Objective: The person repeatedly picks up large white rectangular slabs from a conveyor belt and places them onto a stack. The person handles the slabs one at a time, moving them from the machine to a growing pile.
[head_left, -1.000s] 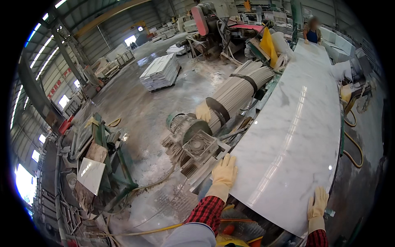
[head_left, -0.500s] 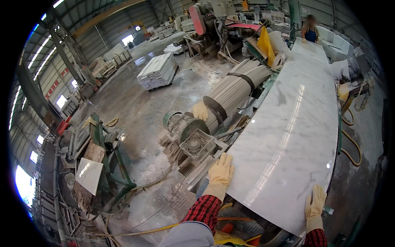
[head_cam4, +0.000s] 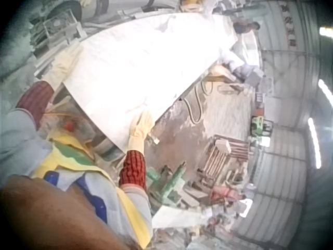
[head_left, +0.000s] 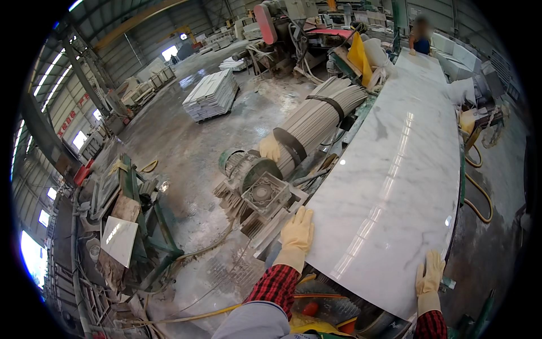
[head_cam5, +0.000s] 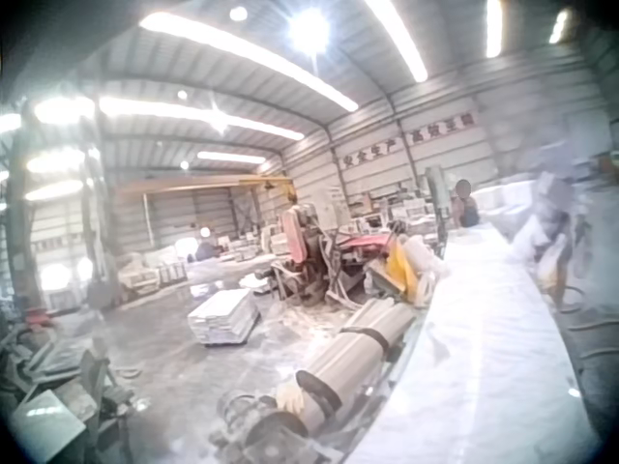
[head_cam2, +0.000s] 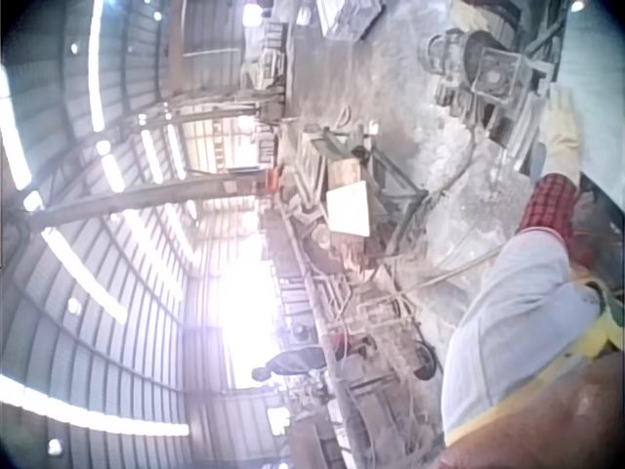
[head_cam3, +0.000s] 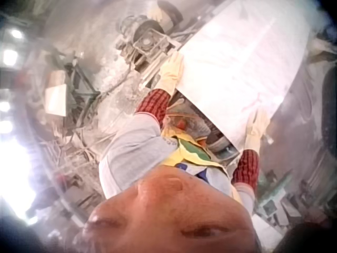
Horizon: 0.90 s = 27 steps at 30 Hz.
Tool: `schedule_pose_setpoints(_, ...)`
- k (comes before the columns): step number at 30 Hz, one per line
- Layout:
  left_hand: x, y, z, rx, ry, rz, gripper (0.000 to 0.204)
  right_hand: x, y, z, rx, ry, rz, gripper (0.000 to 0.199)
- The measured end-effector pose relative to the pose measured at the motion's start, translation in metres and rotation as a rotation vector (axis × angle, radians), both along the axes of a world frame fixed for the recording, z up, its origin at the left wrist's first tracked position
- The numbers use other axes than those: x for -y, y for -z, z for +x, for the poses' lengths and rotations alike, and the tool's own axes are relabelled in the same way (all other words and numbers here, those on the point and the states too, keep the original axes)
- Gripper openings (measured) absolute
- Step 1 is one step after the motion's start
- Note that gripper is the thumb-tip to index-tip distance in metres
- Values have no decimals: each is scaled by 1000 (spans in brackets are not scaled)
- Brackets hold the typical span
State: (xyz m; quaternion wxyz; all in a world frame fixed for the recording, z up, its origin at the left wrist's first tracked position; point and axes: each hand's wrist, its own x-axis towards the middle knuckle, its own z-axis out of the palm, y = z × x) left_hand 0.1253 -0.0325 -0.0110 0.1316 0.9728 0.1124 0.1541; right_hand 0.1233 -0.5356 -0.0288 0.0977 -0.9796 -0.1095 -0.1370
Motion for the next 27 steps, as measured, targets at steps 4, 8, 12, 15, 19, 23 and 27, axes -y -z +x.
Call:
schedule_pose_setpoints(4, 0, 3, -2, 38, -9, -1, 44, 2, 1, 0, -10, -3, 5, 56)
schedule_pose_setpoints(8, -2, 6, -4, 46, -18, 4, 45, -2, 0, -2, -17, 18, -34, 56)
schedule_pose_setpoints(12, -1, 3, -6, 27, -9, -20, 45, -2, -1, -5, -45, 36, -16, 56)
schedule_pose_setpoints(15, -1, 1, -7, 19, -3, -30, 45, -1, 1, -5, -41, 29, -20, 56)
schedule_pose_setpoints(19, -1, 0, -9, 10, -12, -26, 46, -2, 0, -6, -64, 29, -14, 55)
schedule_pose_setpoints(23, -2, 2, -11, 16, -14, -19, 46, -3, 0, -7, -62, 34, -15, 54)
schedule_pose_setpoints(27, -1, 0, -12, 10, -17, -27, 46, -3, -1, -10, -42, 22, -23, 55)
